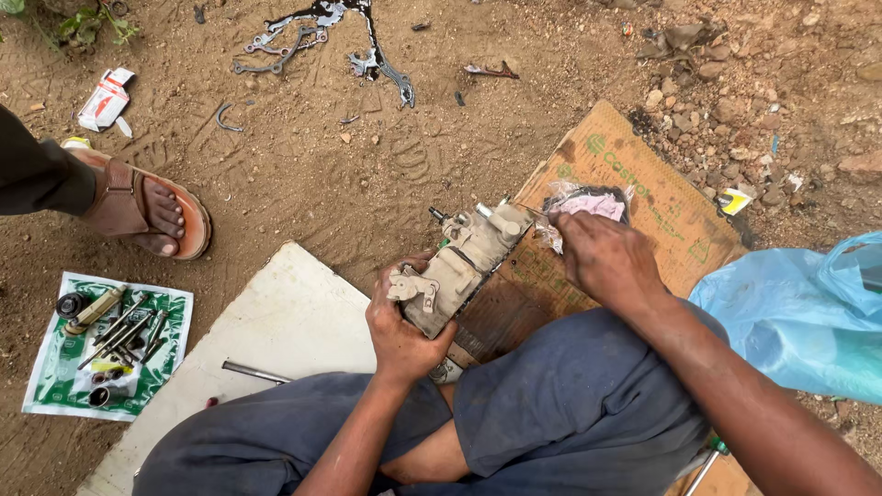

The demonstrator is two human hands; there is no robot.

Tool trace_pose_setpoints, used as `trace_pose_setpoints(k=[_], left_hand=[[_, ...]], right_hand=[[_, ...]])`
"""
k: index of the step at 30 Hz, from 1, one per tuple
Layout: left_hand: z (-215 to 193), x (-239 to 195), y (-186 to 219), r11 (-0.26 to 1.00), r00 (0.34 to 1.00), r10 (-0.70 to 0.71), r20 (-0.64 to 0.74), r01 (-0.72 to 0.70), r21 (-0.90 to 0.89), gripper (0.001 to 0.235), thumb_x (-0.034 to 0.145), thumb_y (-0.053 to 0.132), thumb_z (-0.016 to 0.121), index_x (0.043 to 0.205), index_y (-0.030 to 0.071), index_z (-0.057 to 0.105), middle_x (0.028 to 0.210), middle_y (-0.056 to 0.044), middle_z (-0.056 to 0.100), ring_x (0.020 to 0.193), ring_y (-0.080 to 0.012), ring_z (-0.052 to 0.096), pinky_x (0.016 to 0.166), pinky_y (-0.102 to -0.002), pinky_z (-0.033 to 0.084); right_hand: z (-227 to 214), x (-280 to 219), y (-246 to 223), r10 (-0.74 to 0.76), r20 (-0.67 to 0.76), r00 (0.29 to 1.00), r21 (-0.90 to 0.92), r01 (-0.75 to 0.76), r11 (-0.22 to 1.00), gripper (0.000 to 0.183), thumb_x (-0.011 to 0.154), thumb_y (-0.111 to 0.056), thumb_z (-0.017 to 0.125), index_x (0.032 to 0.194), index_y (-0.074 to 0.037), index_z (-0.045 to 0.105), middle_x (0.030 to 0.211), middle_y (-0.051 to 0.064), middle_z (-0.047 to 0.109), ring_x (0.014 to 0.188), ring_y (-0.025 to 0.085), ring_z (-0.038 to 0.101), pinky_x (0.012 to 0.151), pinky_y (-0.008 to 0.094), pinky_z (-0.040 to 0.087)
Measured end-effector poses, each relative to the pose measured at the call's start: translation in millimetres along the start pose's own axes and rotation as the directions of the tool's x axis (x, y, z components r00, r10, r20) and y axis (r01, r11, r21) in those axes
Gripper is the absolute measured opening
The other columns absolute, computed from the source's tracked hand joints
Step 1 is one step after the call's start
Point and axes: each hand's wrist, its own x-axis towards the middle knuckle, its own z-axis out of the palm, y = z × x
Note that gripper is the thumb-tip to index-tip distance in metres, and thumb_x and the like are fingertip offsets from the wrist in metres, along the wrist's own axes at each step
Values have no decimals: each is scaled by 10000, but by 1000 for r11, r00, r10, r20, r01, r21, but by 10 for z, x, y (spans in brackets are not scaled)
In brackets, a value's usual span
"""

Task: The person sits on the ground and cleans a metallic engine casing using a small metal tool to scrape away grime. They then handle a larger, dirty engine block, using the tool to scrape and remove dirt from its surfaces and crevices.

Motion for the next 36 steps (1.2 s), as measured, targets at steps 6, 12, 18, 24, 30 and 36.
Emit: trace_pose_setpoints(k=[6, 12, 18, 24, 30, 36], left_hand=[[5, 65, 10, 999, 1000, 1, -16, -1, 54, 642, 583, 58, 805, 1184, -6, 588, 1205, -158, 677, 1147, -330, 674, 1013, -402, 537], [-3, 82, 13, 998, 1000, -6, -28, 8, 68, 611, 592, 63, 810, 1165, 5, 605, 1212, -142, 686, 1153, -318, 677, 1023, -399, 535], [39, 82, 17, 997, 999, -21, -35, 23, 76, 628, 592, 68, 815, 1183, 11, 610, 1228, -149, 689, 1146, -325, 664, 1006, -402, 523], [1, 63, 3, 994, 999, -41, -25, 43, 100, 639, 604, 71, 833, 1201, 12, 610, 1189, -158, 690, 1148, -332, 666, 1017, -405, 523], [-21, 105, 131, 990, 995, -91, -42, 95, 100, 811, 671, 163, 873, 1359, -51, 500, 1240, -173, 690, 1186, -321, 666, 1048, -427, 508], [-118, 257, 278, 934, 936, -351, 23, 348, 74, 799, 654, 322, 952, 1245, -32, 546, 1105, -166, 749, 1016, -261, 737, 936, -379, 566]], right_hand=[[-7, 79, 83, -49, -24, 999, -23, 48, 999, 346, 849, -37, 679, 1191, -82, 653, 830, 72, 645, 765, 258, 687, 632, 415, 572], [90, 62, 179, -70, 24, 997, 15, 70, 997, 296, 861, -57, 673, 1155, -85, 655, 845, 81, 661, 758, 276, 695, 619, 433, 571], [173, -34, 176, 35, 99, 995, -15, -33, 999, 218, 894, -86, 641, 1110, -113, 656, 859, 87, 676, 806, 286, 714, 672, 450, 580], [197, -28, 221, -24, 96, 995, -17, 26, 1000, 364, 806, -119, 650, 1167, -73, 649, 917, 131, 723, 799, 334, 715, 639, 459, 576], [268, -23, 192, 279, 327, 903, -29, -286, 958, 306, 945, -144, 598, 1246, -93, 577, 857, 164, 715, 801, 372, 706, 719, 500, 570], [169, 148, 252, 397, 291, 871, 446, -490, 749, 456, 924, -100, 507, 1378, -121, 545, 854, 156, 764, 780, 339, 745, 737, 501, 570]])
